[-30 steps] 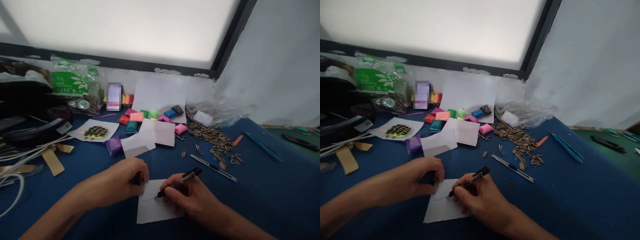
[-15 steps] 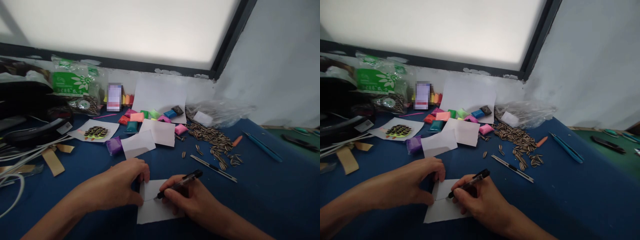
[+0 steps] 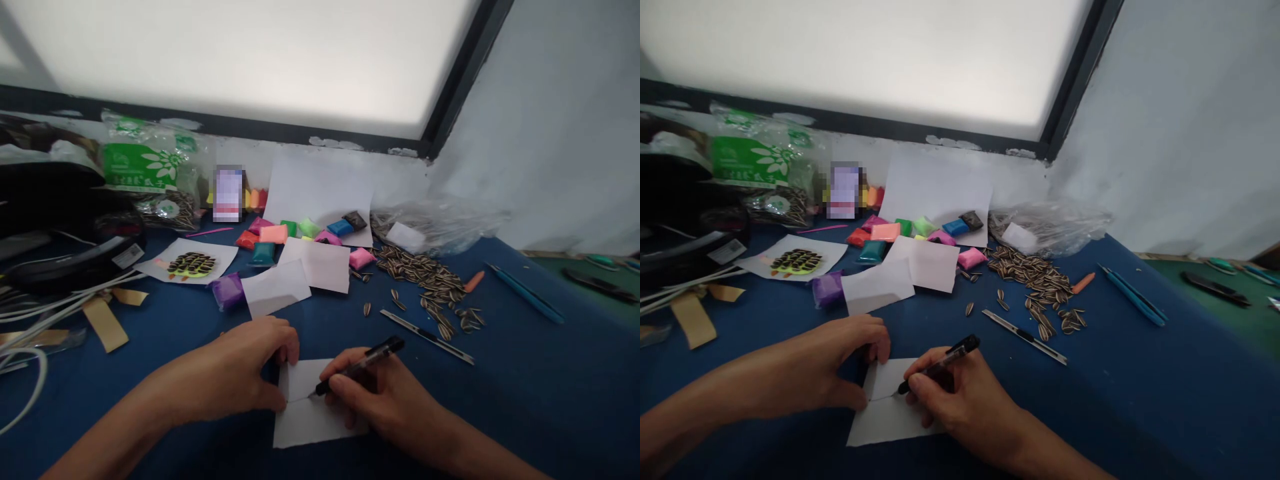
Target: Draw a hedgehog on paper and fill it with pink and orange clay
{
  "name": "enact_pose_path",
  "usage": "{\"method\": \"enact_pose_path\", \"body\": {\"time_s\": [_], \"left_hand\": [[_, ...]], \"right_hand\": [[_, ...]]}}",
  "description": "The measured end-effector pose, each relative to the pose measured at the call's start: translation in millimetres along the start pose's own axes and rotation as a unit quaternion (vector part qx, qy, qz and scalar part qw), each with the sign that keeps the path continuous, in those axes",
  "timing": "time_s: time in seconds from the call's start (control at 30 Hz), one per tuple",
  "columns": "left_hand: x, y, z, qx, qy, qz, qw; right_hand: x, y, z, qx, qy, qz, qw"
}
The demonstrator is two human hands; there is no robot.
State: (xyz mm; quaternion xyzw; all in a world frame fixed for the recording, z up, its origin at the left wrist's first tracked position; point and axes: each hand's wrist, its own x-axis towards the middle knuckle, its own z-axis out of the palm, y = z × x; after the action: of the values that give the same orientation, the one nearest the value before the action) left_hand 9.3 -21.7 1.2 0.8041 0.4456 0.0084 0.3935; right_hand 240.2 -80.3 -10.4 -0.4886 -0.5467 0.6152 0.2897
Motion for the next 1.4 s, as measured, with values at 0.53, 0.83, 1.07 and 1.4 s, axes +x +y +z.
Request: {"method": "enact_pose_path", "body": {"time_s": [0.53, 0.83, 1.07, 1.4], "left_hand": [[-1, 4, -2, 0.008, -0.006, 0.008, 1.000], [0, 13, -7, 0.023, -0.027, 0.003, 0.999], [-2, 17, -7, 0.031, -0.030, -0.009, 0.999], [-2, 18, -4, 0.034, -0.025, -0.011, 0.999]], "right_hand": [[-1, 3, -1, -0.025, 0.008, 0.006, 1.000], [-3, 3, 0, -0.035, 0.037, -0.009, 0.999], [-6, 4, 0, -0.041, 0.036, -0.002, 0.998], [-5, 5, -1, -0.037, 0.039, -0.002, 0.999]]}}
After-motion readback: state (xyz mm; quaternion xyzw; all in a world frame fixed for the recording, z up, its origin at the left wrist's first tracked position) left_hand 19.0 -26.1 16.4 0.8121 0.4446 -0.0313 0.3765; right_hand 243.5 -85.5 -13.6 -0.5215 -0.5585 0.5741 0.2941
